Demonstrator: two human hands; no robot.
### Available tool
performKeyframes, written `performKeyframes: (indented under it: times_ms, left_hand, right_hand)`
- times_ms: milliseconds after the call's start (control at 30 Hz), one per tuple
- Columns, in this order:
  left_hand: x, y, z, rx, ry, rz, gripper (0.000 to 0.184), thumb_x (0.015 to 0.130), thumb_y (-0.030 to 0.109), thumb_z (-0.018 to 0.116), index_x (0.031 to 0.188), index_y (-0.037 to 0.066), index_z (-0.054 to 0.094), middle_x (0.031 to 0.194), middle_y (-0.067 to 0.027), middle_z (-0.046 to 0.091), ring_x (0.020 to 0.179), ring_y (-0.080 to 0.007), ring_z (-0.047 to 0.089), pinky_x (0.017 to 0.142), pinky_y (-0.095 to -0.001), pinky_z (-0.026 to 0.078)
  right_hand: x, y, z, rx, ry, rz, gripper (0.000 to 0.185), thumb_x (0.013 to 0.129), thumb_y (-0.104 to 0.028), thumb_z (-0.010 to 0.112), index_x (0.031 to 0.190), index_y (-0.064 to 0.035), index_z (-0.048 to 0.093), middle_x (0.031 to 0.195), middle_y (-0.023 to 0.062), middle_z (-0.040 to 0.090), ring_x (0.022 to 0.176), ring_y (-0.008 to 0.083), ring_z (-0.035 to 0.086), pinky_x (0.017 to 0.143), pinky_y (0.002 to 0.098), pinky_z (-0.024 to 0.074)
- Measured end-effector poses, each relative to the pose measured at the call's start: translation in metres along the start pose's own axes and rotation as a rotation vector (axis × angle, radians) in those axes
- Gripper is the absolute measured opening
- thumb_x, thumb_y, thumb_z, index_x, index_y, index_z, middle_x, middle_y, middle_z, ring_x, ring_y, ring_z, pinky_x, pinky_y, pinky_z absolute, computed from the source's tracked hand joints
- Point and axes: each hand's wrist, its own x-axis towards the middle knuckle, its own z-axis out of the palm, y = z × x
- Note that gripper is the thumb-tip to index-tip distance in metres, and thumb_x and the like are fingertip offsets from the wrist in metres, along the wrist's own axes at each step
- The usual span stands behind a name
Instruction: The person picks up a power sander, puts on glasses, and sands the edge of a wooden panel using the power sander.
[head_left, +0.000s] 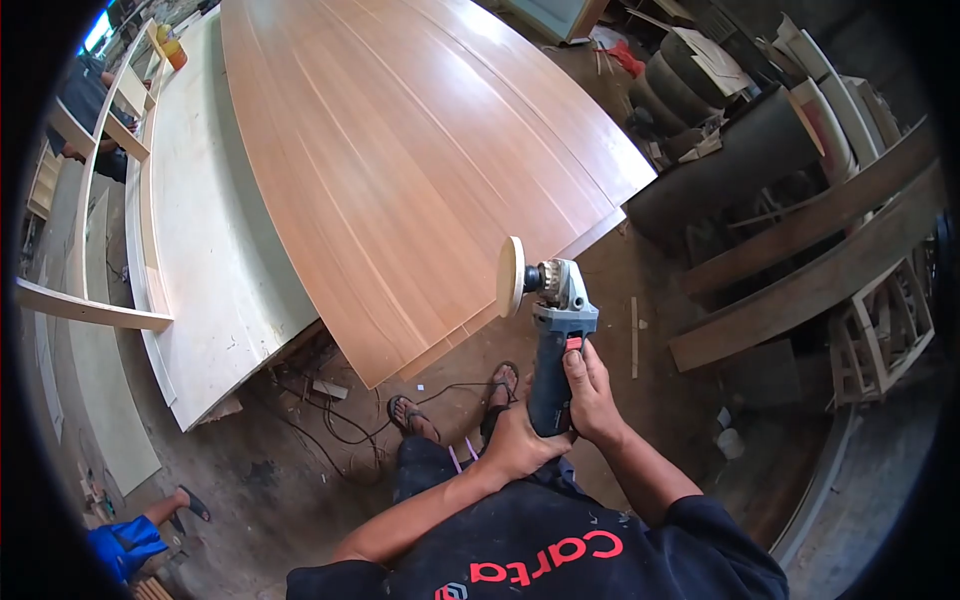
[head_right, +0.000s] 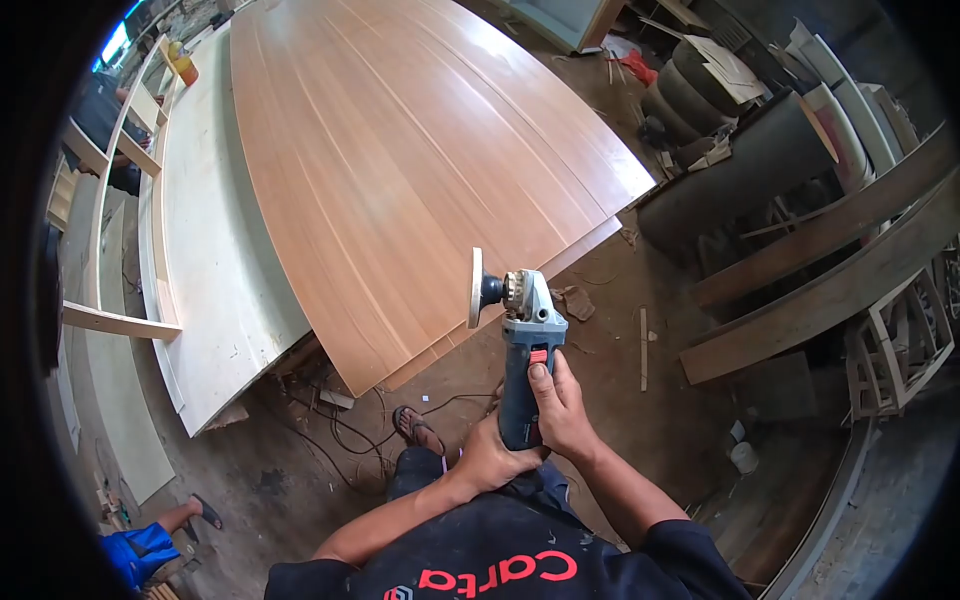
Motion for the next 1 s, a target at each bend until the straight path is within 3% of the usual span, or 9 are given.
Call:
performKeyframes:
  times_ms: [167, 333, 400, 567, 633, 733, 833, 933, 1000]
  left_hand:
    - [-0.001, -0.006, -0.005, 0.08, 0.06, 0.039, 0.058, 0.074, 0.016, 0.086, 0.124, -0.001, 0.063, 0.096, -0.0139, 0.076, 0.079, -0.025, 0.072, 0.072, -0.0321, 0.055]
    - [-0.006, -0.026, 0.002, -0.04, 0.043, 0.015, 0.058, 0.074, 0.017, 0.084, 0.125, 0.0, 0.062, 0.084, -0.0097, 0.073, 0.066, -0.0219, 0.068, 0.062, -0.0312, 0.051]
    - [-0.001, -0.031, -0.003, -0.096, -0.196, -0.056, 0.056, 0.075, 0.018, 0.083, 0.124, 0.001, 0.061, 0.092, -0.0095, 0.073, 0.071, -0.019, 0.065, 0.07, -0.0295, 0.052]
    - [-0.01, -0.01, -0.012, -0.227, -0.266, -0.122, 0.047, 0.077, 0.02, 0.085, 0.115, 0.001, 0.067, 0.089, -0.0089, 0.073, 0.069, -0.0173, 0.064, 0.069, -0.0294, 0.052]
    - [-0.008, -0.009, -0.038, -0.026, -0.397, -0.153, 0.035, 0.083, 0.024, 0.083, 0.105, 0.0, 0.07, 0.086, -0.0086, 0.073, 0.068, -0.018, 0.064, 0.067, -0.0286, 0.051]
    - [-0.027, -0.049, -0.104, 0.033, 0.187, -0.192, 0.039, 0.095, 0.036, 0.075, 0.101, -0.003, 0.068, 0.081, -0.01, 0.071, 0.07, -0.0179, 0.064, 0.067, -0.0301, 0.05]
    - [-0.038, -0.101, -0.166, 0.185, 0.845, -0.181, 0.041, 0.097, 0.033, 0.073, 0.109, -0.005, 0.064, 0.088, -0.015, 0.069, 0.08, -0.018, 0.066, 0.072, -0.0283, 0.051]
    - [-0.019, -0.115, -0.19, 0.02, 0.959, 0.018, 0.039, 0.097, 0.03, 0.073, 0.112, -0.005, 0.064, 0.093, -0.0136, 0.069, 0.078, -0.0155, 0.064, 0.072, -0.026, 0.051]
    - [-0.018, -0.116, -0.201, -0.046, 0.811, 0.066, 0.039, 0.096, 0.03, 0.075, 0.11, -0.005, 0.066, 0.09, -0.0109, 0.07, 0.073, -0.0146, 0.061, 0.068, -0.0272, 0.049]
  right_hand:
    - [0.003, 0.01, 0.005, -0.244, 0.085, -0.099, 0.037, 0.113, -0.037, 0.042, 0.123, -0.0037, 0.054, 0.098, 0.007, 0.062, 0.078, 0.0127, 0.057, 0.071, 0.0294, 0.0479]
    - [0.001, 0.033, -0.013, -0.231, 0.101, 0.021, 0.041, 0.113, -0.041, 0.039, 0.117, -0.0038, 0.057, 0.096, 0.0064, 0.06, 0.078, 0.0123, 0.053, 0.072, 0.029, 0.0461]
    - [-0.002, 0.017, -0.006, 0.113, 0.092, 0.135, 0.037, 0.107, -0.04, 0.052, 0.122, -0.0057, 0.054, 0.092, 0.0116, 0.066, 0.069, 0.0188, 0.067, 0.062, 0.0301, 0.0543]
    - [-0.008, -0.008, 0.01, -0.023, -0.017, 0.045, 0.033, 0.099, -0.022, 0.065, 0.123, -0.0027, 0.052, 0.093, 0.0094, 0.062, 0.075, 0.019, 0.064, 0.064, 0.0323, 0.0499]
    - [-0.005, -0.013, 0.013, -0.199, -0.02, -0.012, 0.036, 0.097, -0.019, 0.067, 0.124, -0.002, 0.051, 0.093, 0.0109, 0.063, 0.075, 0.0212, 0.066, 0.064, 0.034, 0.0507]
    - [-0.005, -0.016, 0.018, -0.684, -0.071, -0.174, 0.048, 0.089, -0.013, 0.073, 0.128, 0.0002, 0.048, 0.094, 0.0153, 0.066, 0.076, 0.0279, 0.07, 0.064, 0.0392, 0.0533]
    - [-0.019, -0.015, 0.038, -0.858, -0.075, -0.061, 0.051, 0.089, -0.015, 0.074, 0.129, 0.0017, 0.047, 0.097, 0.0194, 0.067, 0.077, 0.0322, 0.07, 0.066, 0.0418, 0.0542]
    - [-0.034, -0.007, 0.061, -1.036, -0.08, 0.056, 0.054, 0.088, -0.017, 0.075, 0.129, 0.0032, 0.046, 0.099, 0.0235, 0.068, 0.079, 0.0365, 0.071, 0.069, 0.0443, 0.055]
    - [-0.04, 0.009, 0.072, -1.079, -0.119, 0.073, 0.056, 0.088, -0.016, 0.075, 0.131, 0.0046, 0.046, 0.101, 0.0246, 0.068, 0.082, 0.0377, 0.071, 0.072, 0.0451, 0.0554]
